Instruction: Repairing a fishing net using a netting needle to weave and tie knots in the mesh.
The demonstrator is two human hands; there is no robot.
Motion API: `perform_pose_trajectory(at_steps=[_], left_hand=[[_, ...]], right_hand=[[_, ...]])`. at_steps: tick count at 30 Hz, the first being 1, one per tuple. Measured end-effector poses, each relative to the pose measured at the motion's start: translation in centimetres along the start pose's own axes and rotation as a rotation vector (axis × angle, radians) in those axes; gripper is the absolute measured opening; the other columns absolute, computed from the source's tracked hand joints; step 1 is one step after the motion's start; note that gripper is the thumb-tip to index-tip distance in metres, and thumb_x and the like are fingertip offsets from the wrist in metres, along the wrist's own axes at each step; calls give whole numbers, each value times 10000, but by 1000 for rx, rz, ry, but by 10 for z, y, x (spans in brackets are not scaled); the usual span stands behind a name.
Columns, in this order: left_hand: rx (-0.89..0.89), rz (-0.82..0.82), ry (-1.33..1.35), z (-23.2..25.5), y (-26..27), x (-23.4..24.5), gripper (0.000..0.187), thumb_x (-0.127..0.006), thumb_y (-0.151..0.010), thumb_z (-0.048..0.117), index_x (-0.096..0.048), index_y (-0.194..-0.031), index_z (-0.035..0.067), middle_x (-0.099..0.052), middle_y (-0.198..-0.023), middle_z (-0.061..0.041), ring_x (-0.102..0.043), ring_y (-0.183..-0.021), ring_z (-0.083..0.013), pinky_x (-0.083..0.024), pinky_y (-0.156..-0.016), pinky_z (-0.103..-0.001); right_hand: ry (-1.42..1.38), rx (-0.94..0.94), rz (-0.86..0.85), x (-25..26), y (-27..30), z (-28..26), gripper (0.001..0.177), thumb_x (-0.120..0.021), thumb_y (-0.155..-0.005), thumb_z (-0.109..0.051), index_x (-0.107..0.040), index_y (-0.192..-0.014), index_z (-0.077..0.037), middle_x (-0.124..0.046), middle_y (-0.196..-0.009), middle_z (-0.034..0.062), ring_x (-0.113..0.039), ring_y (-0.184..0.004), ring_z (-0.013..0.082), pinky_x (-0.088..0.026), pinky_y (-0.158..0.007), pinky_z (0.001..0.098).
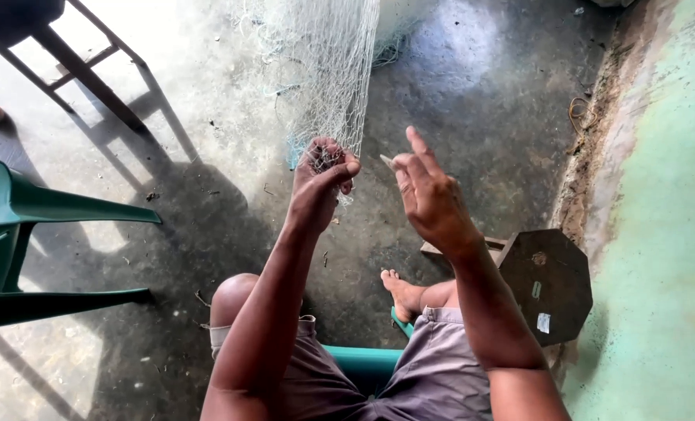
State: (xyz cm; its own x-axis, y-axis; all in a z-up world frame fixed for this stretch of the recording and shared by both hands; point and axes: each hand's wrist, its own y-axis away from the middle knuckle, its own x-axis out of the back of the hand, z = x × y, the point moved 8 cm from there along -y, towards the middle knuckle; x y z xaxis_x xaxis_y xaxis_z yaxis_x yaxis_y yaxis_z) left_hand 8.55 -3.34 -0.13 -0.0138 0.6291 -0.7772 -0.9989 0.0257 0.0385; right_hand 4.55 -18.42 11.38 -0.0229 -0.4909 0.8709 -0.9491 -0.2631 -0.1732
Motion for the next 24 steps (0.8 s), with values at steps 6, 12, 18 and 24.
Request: perform_pose_trajectory(at_steps=[6,12,18,24], left_hand=[[28,-47,-35,-2,1,-9,435,-837,-756,-34,-517,-1033,67,-655,-784,-143,-541,-551,-114,-439,-492,-239],[53,-36,-59,-11,-3,-11,405,-859,-731,7,-541,-974,73,-657,-757,-131,-545,-543,-110,-434,-482,-238],[83,-63,-18,-31,-8,-34,412,-875,-714,26,-554,-967,74,-670,-764,-132,-548,-556,-120,-439,-497,-246],[113,-90,23,-53,-9,-67,399,-866,-727,9,-565,-985,58,-665,-768,-130,-563,-564,-122,-448,-508,-247]], right_hand=[[-270,41,266,5,-4,16,200,-493,-1102,-116,-609,-1259,-73,-461,-1571,206,-708,-724,259,-595,-712,380],[-366,27,82,-8,-12,36,157,-627,-1038,-165,-752,-1124,-123,-709,-931,57,-687,-557,174,-555,-548,288],[-490,83,55,7,-12,49,142,-634,-1022,-54,-738,-1116,-28,-675,-897,158,-682,-743,258,-565,-700,393],[-588,-61,106,19,0,86,129,-678,-1000,-64,-692,-1116,-9,-690,-838,111,-600,-699,126,-542,-688,300]])
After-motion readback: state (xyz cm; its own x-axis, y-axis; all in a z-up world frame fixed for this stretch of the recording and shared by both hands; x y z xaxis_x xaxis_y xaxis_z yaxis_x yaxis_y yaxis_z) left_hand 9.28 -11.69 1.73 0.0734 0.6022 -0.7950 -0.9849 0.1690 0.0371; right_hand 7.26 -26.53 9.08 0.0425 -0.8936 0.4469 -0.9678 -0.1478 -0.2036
